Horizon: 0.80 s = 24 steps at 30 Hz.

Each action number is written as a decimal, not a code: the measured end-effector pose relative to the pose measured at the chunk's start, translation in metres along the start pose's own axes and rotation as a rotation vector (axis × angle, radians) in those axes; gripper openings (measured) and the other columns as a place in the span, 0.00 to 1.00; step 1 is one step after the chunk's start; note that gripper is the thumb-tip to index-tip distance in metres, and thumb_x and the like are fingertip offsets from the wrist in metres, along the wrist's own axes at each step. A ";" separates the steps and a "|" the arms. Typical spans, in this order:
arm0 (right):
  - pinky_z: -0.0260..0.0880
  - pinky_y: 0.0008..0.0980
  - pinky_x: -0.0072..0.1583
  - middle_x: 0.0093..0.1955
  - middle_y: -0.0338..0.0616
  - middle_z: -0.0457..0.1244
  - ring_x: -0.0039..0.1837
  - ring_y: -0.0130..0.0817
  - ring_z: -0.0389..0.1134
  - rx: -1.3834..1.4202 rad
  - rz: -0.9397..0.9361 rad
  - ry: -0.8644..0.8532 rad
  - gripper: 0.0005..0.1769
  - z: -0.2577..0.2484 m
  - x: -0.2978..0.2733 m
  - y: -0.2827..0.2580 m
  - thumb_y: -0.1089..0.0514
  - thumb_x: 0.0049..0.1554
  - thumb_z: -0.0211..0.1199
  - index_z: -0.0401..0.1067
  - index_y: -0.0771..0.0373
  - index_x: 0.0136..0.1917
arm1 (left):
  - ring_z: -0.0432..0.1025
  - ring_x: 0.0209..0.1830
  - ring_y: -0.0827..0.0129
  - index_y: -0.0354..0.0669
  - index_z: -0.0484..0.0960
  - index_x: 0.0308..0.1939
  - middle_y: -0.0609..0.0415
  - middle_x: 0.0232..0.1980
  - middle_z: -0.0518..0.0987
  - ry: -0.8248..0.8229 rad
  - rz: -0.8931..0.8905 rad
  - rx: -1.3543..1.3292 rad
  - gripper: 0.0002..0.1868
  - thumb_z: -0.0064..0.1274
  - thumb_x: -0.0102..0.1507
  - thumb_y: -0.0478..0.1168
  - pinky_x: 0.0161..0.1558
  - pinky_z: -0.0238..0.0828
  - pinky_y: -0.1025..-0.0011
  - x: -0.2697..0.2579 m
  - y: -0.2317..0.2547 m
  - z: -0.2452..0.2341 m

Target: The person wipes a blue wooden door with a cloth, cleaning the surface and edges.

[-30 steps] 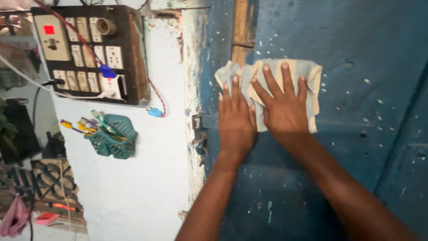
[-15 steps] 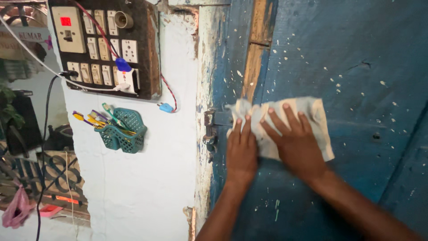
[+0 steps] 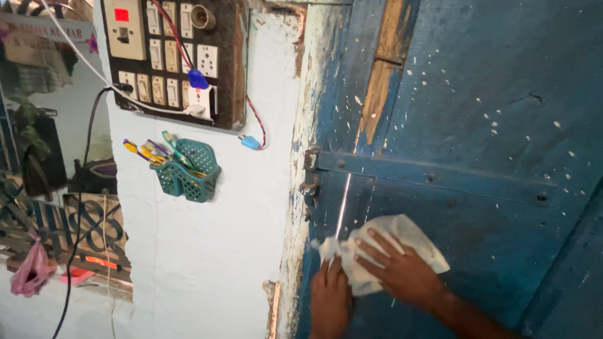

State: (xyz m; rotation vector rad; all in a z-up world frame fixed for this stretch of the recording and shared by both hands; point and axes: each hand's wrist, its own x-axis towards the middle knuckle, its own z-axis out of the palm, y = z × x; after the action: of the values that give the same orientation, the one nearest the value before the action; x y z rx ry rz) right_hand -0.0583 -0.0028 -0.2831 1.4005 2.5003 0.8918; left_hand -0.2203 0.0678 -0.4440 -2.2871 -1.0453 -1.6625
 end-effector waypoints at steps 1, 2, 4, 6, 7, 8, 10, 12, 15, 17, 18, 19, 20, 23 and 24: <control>0.47 0.60 0.73 0.87 0.42 0.35 0.86 0.50 0.30 0.034 -0.066 -0.002 0.49 0.005 0.000 0.000 0.51 0.52 0.71 0.51 0.49 0.81 | 0.56 0.74 0.40 0.32 0.75 0.51 0.38 0.74 0.63 -0.046 -0.066 -0.024 0.17 0.54 0.60 0.36 0.69 0.52 0.44 -0.010 -0.002 0.006; 0.54 0.54 0.71 0.87 0.43 0.34 0.86 0.49 0.30 0.069 -0.132 -0.003 0.48 0.007 0.000 0.000 0.51 0.53 0.70 0.51 0.51 0.81 | 0.55 0.73 0.39 0.32 0.73 0.55 0.38 0.73 0.62 -0.029 -0.110 -0.023 0.21 0.55 0.60 0.38 0.68 0.50 0.42 -0.016 -0.003 0.011; 0.58 0.53 0.69 0.87 0.39 0.32 0.86 0.46 0.29 0.081 -0.114 -0.057 0.48 0.005 0.008 0.004 0.48 0.55 0.69 0.49 0.46 0.82 | 0.54 0.71 0.36 0.32 0.69 0.63 0.37 0.72 0.61 0.002 -0.202 -0.020 0.29 0.56 0.60 0.43 0.66 0.47 0.39 -0.025 -0.002 0.012; 0.56 0.56 0.69 0.88 0.36 0.31 0.86 0.44 0.29 0.077 -0.101 -0.089 0.49 -0.005 0.020 0.006 0.45 0.56 0.69 0.47 0.42 0.83 | 0.50 0.74 0.33 0.30 0.63 0.68 0.33 0.74 0.57 0.104 -0.223 0.000 0.34 0.53 0.61 0.42 0.69 0.42 0.38 -0.021 0.003 0.007; 0.53 0.59 0.70 0.88 0.35 0.31 0.86 0.45 0.29 0.065 -0.093 -0.090 0.50 -0.012 0.026 0.008 0.43 0.56 0.70 0.47 0.40 0.83 | 0.48 0.75 0.32 0.29 0.60 0.71 0.31 0.75 0.56 0.155 -0.231 0.011 0.36 0.51 0.62 0.42 0.70 0.39 0.37 -0.014 0.005 0.003; 0.49 0.61 0.72 0.88 0.34 0.31 0.86 0.45 0.29 0.053 -0.085 -0.091 0.50 -0.020 0.032 0.010 0.41 0.55 0.70 0.47 0.39 0.84 | 0.46 0.77 0.32 0.29 0.57 0.72 0.30 0.77 0.54 0.195 -0.221 0.020 0.37 0.49 0.63 0.43 0.71 0.38 0.38 -0.007 0.006 -0.002; 0.48 0.61 0.73 0.88 0.30 0.34 0.86 0.42 0.33 0.005 -0.096 0.039 0.50 -0.034 0.036 0.013 0.41 0.51 0.71 0.50 0.33 0.82 | 0.43 0.81 0.32 0.27 0.53 0.75 0.29 0.80 0.51 0.274 -0.196 0.036 0.38 0.45 0.67 0.45 0.74 0.37 0.38 0.010 0.008 -0.010; 0.46 0.61 0.73 0.87 0.29 0.36 0.86 0.41 0.35 -0.012 -0.110 0.154 0.50 -0.045 0.044 0.020 0.41 0.49 0.72 0.53 0.31 0.80 | 0.40 0.81 0.31 0.25 0.51 0.75 0.29 0.81 0.48 0.294 -0.206 0.058 0.39 0.44 0.66 0.45 0.74 0.35 0.37 0.028 0.007 -0.015; 0.44 0.61 0.74 0.86 0.31 0.37 0.84 0.42 0.37 0.011 -0.150 0.298 0.49 -0.056 0.056 0.033 0.40 0.48 0.71 0.54 0.31 0.79 | 0.37 0.82 0.31 0.24 0.49 0.76 0.29 0.82 0.45 0.308 -0.263 0.024 0.40 0.43 0.67 0.47 0.74 0.33 0.36 0.048 0.010 -0.016; 0.46 0.59 0.74 0.84 0.32 0.38 0.82 0.40 0.39 0.025 -0.172 0.395 0.47 -0.060 0.062 0.038 0.39 0.48 0.70 0.55 0.34 0.78 | 0.36 0.82 0.31 0.24 0.48 0.76 0.29 0.82 0.44 0.337 -0.302 -0.007 0.41 0.42 0.67 0.47 0.74 0.33 0.36 0.060 0.015 -0.015; 0.46 0.58 0.74 0.85 0.31 0.38 0.83 0.40 0.39 0.027 -0.157 0.386 0.46 -0.060 0.063 0.039 0.39 0.49 0.69 0.55 0.33 0.77 | 0.36 0.82 0.32 0.24 0.48 0.77 0.30 0.82 0.44 0.364 -0.317 -0.014 0.41 0.41 0.67 0.47 0.74 0.33 0.37 0.065 0.018 -0.013; 0.46 0.56 0.74 0.85 0.31 0.38 0.83 0.39 0.38 0.027 -0.142 0.377 0.45 -0.061 0.064 0.040 0.39 0.50 0.69 0.55 0.33 0.77 | 0.37 0.83 0.32 0.25 0.47 0.77 0.30 0.82 0.44 0.392 -0.332 -0.022 0.41 0.41 0.67 0.48 0.75 0.33 0.37 0.070 0.022 -0.011; 0.46 0.54 0.74 0.85 0.31 0.38 0.84 0.39 0.38 0.028 -0.127 0.369 0.44 -0.061 0.064 0.041 0.39 0.50 0.68 0.56 0.32 0.77 | 0.36 0.83 0.33 0.25 0.48 0.77 0.30 0.83 0.44 0.410 -0.329 -0.006 0.40 0.39 0.69 0.48 0.75 0.33 0.37 0.072 0.026 -0.008; 0.46 0.53 0.76 0.86 0.32 0.38 0.85 0.39 0.39 0.003 -0.157 0.456 0.45 -0.057 0.061 0.044 0.38 0.50 0.67 0.56 0.34 0.78 | 0.36 0.84 0.33 0.23 0.47 0.77 0.31 0.84 0.43 0.430 -0.339 0.024 0.39 0.36 0.71 0.49 0.76 0.33 0.38 0.074 0.035 -0.001; 0.45 0.52 0.77 0.86 0.32 0.38 0.85 0.40 0.38 0.000 -0.152 0.456 0.45 -0.055 0.059 0.046 0.37 0.50 0.67 0.56 0.34 0.78 | 0.35 0.84 0.33 0.21 0.46 0.77 0.30 0.84 0.43 0.416 -0.353 0.016 0.40 0.36 0.71 0.50 0.76 0.32 0.38 0.074 0.039 0.000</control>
State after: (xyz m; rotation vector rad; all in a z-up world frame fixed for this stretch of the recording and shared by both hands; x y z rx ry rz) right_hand -0.0790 0.0394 -0.2029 1.0811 2.8768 1.2996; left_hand -0.1854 0.0718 -0.3684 -1.6998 -1.3965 -2.1230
